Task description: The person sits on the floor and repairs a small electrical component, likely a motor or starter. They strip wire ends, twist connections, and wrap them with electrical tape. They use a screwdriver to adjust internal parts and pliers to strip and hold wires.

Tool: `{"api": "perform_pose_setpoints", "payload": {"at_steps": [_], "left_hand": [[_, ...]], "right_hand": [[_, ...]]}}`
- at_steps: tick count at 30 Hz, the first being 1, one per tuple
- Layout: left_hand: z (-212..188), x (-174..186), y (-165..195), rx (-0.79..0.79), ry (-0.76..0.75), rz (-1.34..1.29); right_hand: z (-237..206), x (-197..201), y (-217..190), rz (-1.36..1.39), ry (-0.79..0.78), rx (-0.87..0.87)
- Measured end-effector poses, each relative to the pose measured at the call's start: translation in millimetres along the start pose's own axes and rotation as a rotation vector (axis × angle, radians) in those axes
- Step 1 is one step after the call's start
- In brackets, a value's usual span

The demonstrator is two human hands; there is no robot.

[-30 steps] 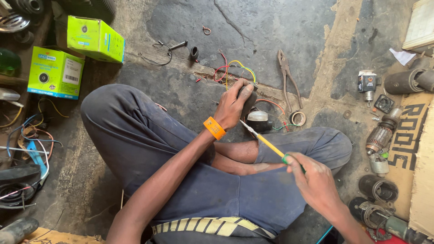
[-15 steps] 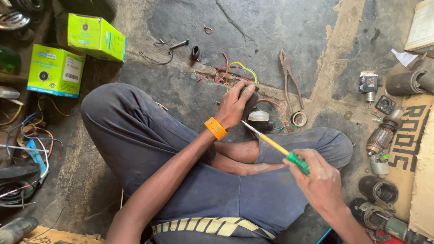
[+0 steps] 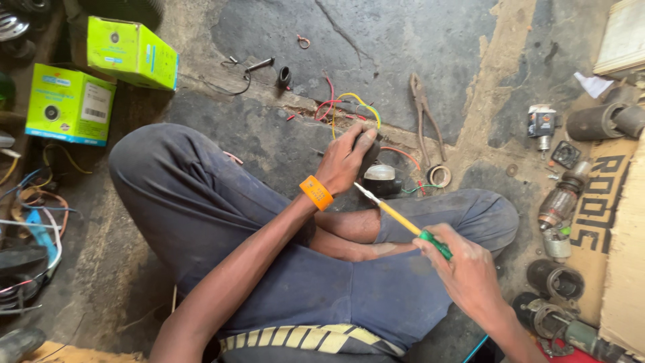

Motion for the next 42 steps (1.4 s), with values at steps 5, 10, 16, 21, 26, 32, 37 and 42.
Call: {"api": "perform_pose_setpoints", "payload": {"at_steps": [5, 10, 16, 21, 26, 32, 37, 42], "left_hand": [[4.6, -3.8, -6.5, -0.044, 0.005, 0.036], [6.9, -6.4, -20.2, -0.016, -0.002, 0.016], [6.6, -7.5, -16.8, -0.104, 0.022, 0.008], [8.5, -9.4, -21.6, 0.081, -0.058, 0.052], [4.9, -3.2, 1.4, -0.081, -0.04, -0.017], [1.5, -2.7, 5.6, -0.068, -0.041, 0.011], [-1.7, -2.7, 12.1, -0.015, -0.065, -0.01], [-14.9, 11.7, 50.3, -0.401, -0.036, 0.007]], "right_hand": [[2.1, -2.5, 5.4, 0.311, -0.106, -0.087], [0.1, 10.7, -11.3, -0.068, 0.072, 0.117], [2.6, 6.6, -2.5, 0.056, -0.031, -0.073], [-11.6, 6.4, -13.7, -0.186, 0.22, 0.302], [-14.7, -48.3, 43.0, 1.339, -0.414, -0.597], [-10.7, -10.5, 25.8, 0.199, -0.042, -0.104], [-17.0, -4.9, 20.5, 0.112, 0.182, 0.186], [-13.9, -58.7, 73.9, 1.311, -0.391, -0.588]]}}
Point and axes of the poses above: each hand's wrist, its own z-axis towards the middle knuckle, its own x-axis out of the back of the hand, y = z × x, the point moved 7 cm from there along z, towards the middle knuckle, and after that the axes turned 7 degrees about z, right-handed, at the moved point
